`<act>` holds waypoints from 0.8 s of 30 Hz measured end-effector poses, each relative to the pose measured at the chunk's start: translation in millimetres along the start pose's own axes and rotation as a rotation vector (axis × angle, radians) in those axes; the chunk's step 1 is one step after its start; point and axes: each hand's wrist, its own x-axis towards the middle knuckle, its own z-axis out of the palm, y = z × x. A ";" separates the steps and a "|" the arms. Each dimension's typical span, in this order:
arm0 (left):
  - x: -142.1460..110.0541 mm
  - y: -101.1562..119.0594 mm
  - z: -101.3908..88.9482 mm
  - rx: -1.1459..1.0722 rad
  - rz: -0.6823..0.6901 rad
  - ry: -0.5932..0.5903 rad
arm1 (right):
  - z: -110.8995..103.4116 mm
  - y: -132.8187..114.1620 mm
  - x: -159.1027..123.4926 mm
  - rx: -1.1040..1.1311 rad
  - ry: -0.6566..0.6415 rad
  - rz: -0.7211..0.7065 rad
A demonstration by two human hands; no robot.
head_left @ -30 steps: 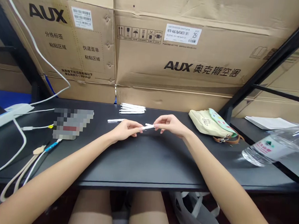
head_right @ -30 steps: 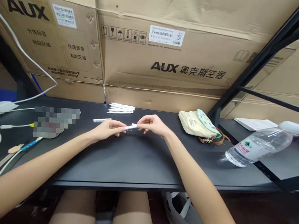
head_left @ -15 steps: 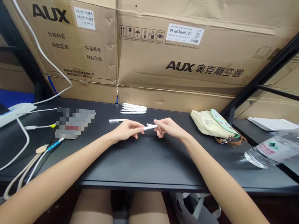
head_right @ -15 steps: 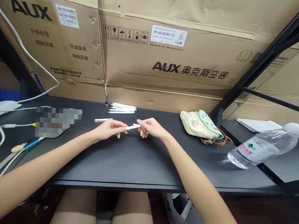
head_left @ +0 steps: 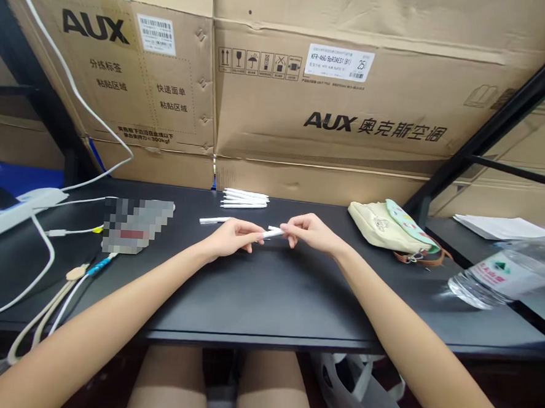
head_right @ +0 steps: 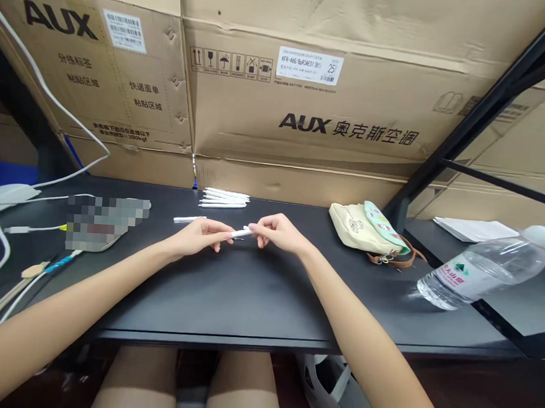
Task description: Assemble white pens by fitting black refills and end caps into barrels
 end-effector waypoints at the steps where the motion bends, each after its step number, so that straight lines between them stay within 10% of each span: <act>1: -0.1 0.5 0.1 0.001 -0.007 -0.002 | -0.1 0.4 0.0 -0.022 0.005 0.013; 18: 0.9 -3.6 1.3 -0.095 -0.017 0.093 | 1.6 -2.6 -0.9 0.104 0.028 -0.003; 24: 5.1 1.1 -4.6 -0.406 -0.054 0.480 | 16.0 -1.4 0.6 0.134 0.263 -0.087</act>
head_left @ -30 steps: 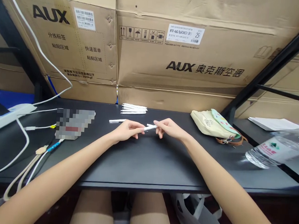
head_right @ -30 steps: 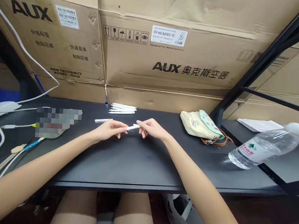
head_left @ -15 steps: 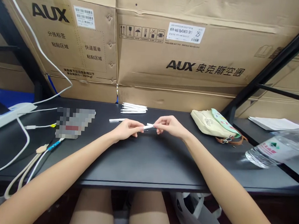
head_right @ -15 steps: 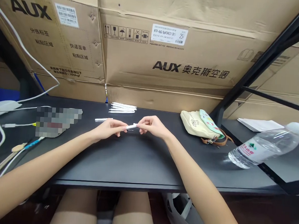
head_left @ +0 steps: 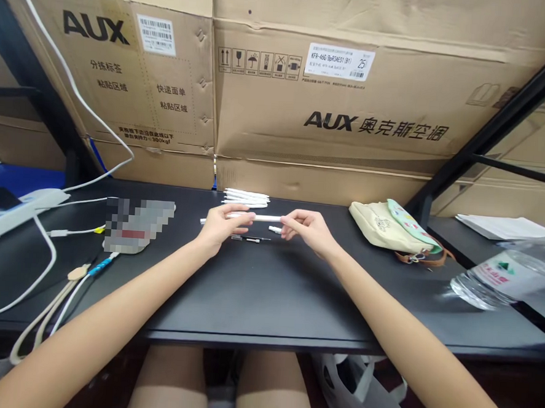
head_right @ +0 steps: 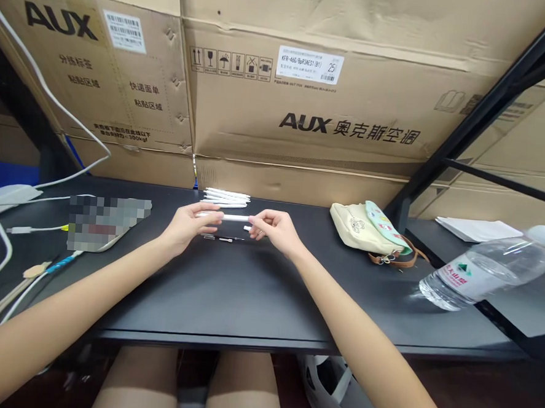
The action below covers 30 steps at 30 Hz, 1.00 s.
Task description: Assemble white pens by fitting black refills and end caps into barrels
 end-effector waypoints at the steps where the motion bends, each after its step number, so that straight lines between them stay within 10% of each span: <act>1: 1.7 1.3 -1.1 -0.067 -0.009 0.057 | 5.5 0.5 -2.0 -0.039 0.057 -0.059; 12: 0.4 1.9 6.1 -0.421 -0.063 0.172 | 47.6 9.9 -13.9 -0.626 0.316 -0.916; 30: 3.0 6.1 3.3 -0.454 -0.053 0.148 | 44.6 11.8 -14.8 -0.659 0.219 -0.807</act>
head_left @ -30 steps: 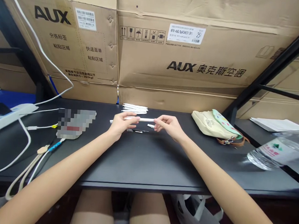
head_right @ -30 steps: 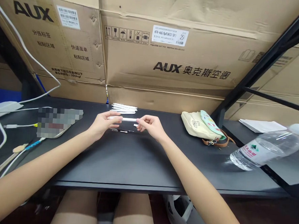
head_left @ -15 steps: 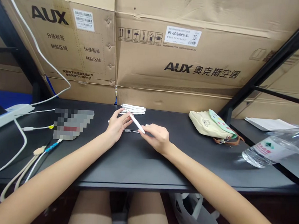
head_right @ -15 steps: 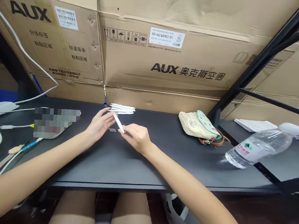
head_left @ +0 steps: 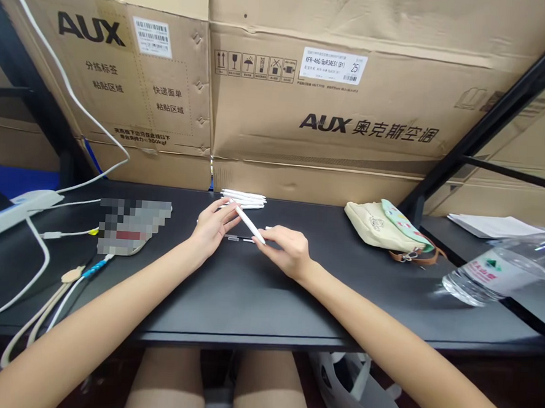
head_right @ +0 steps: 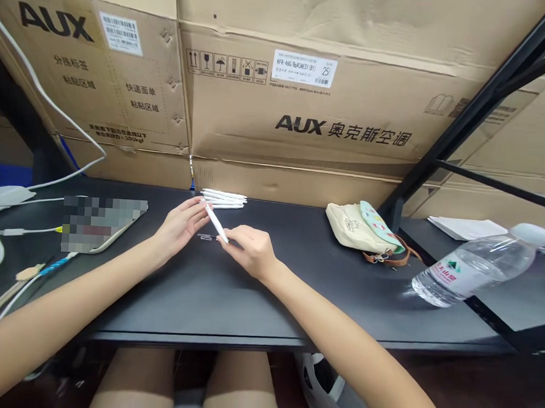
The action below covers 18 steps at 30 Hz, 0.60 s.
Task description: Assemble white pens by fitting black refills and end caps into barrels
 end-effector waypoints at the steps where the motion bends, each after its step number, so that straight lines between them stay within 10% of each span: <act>1: 0.3 0.1 -0.2 -0.001 0.004 0.001 | -0.2 -0.1 0.1 0.002 0.010 -0.007; 18: 3.0 -1.4 -3.0 0.015 0.017 -0.012 | -1.2 0.8 1.8 -0.004 0.059 -0.015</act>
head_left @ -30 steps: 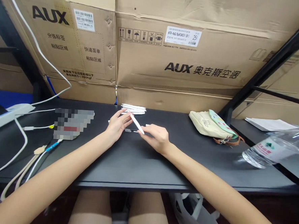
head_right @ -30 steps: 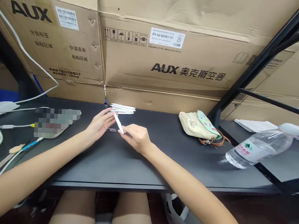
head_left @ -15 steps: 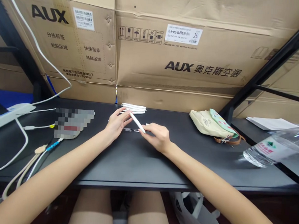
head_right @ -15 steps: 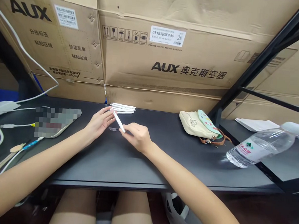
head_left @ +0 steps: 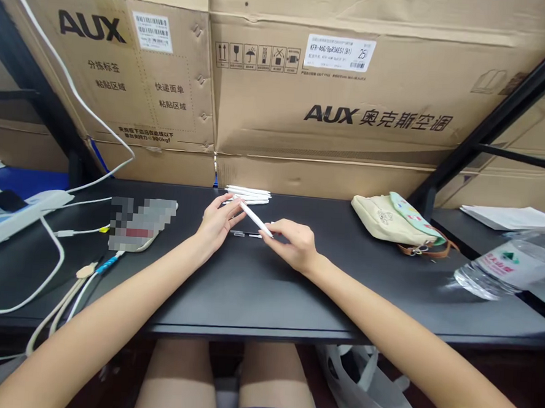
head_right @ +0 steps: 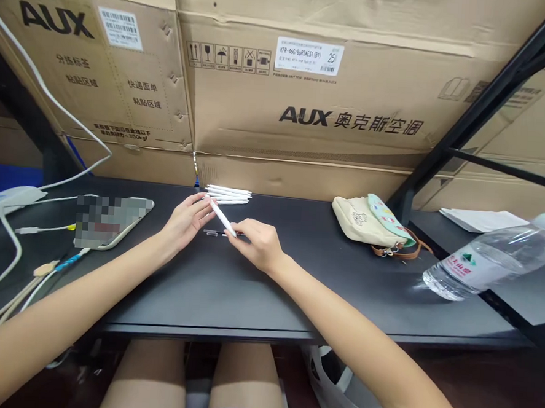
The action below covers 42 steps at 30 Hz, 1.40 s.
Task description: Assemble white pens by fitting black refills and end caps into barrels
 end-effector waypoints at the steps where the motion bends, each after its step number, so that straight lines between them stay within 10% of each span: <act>1: -0.2 -0.1 0.0 0.000 0.004 -0.003 | -0.1 0.1 -0.2 -0.002 0.001 0.003; 19: -1.8 -0.2 -0.1 0.020 0.015 0.028 | 2.0 -2.5 -0.5 0.034 0.039 -0.059; 25: 0.2 1.2 -3.5 0.132 0.082 0.063 | 3.1 10.7 1.7 0.171 0.060 0.257; 31: 13.0 13.3 -15.8 0.191 0.158 0.190 | 16.1 76.6 23.5 0.409 0.041 0.704; 42: 22.0 23.4 -27.5 0.305 0.172 0.231 | 68.3 112.5 54.8 0.163 -0.144 0.700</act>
